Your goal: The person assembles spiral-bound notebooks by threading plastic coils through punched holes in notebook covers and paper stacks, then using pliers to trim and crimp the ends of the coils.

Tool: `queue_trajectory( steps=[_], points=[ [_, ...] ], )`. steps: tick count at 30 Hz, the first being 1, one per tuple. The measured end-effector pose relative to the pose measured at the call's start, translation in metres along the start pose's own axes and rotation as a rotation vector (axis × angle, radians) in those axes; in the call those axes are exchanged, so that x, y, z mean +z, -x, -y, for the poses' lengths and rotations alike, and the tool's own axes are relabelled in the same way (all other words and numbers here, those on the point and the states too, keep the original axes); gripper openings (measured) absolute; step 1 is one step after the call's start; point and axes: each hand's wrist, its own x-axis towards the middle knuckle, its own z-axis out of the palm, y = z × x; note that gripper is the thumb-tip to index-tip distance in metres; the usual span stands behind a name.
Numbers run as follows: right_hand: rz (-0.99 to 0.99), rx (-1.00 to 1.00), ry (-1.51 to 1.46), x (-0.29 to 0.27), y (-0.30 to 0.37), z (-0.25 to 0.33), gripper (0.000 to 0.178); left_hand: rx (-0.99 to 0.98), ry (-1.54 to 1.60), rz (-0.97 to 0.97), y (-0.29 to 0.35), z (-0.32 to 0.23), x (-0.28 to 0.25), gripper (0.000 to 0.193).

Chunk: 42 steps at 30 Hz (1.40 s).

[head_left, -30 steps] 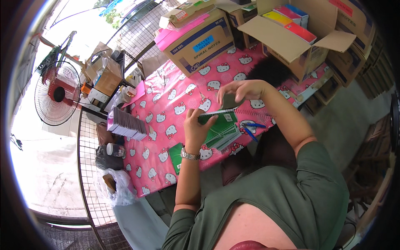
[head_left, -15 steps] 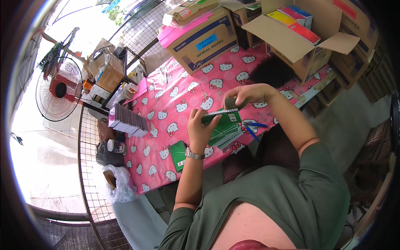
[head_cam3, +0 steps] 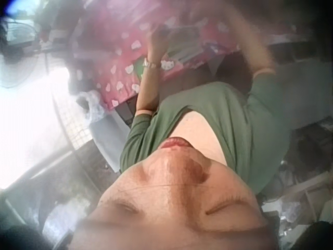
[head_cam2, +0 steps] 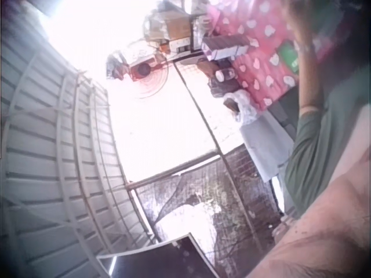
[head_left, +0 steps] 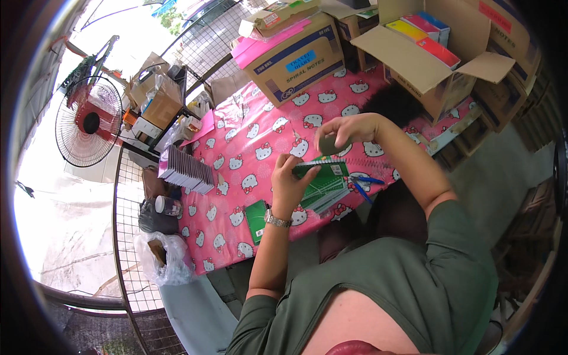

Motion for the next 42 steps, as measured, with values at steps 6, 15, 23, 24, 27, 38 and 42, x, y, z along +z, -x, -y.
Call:
queue_trajectory(
  steps=[6, 15, 23, 24, 27, 38, 42],
  points=[
    [0.027, 0.090, 0.151, 0.006, -0.006, 0.011, 0.050, -0.011, 0.052, 0.085, -0.002, 0.005, -0.005, 0.032],
    [0.023, 0.100, 0.160, 0.009, -0.014, 0.012, 0.040, -0.112, 0.200, 0.247, -0.013, 0.014, -0.011, 0.031],
    [-0.013, 0.138, 0.268, -0.007, -0.034, -0.005, 0.041, -0.255, 0.298, 0.251, -0.010, 0.025, -0.014, 0.028],
    [-0.081, 0.259, 0.472, -0.016, -0.038, -0.014, 0.041, -0.263, 0.286, 0.230, -0.009, 0.027, -0.016, 0.028],
    [-0.665, 0.242, 0.419, -0.067, -0.019, -0.110, 0.052, -0.307, 0.438, 0.151, -0.012, 0.021, -0.007, 0.022],
    [-1.011, 0.255, 1.339, 0.097, 0.072, -0.237, 0.063, -0.417, 0.385, -0.216, 0.027, 0.015, -0.003, 0.019],
    [-1.068, 0.222, 1.135, 0.089, 0.092, -0.222, 0.061, -0.323, 0.340, -0.202, 0.024, 0.012, -0.001, 0.021]
  ],
)
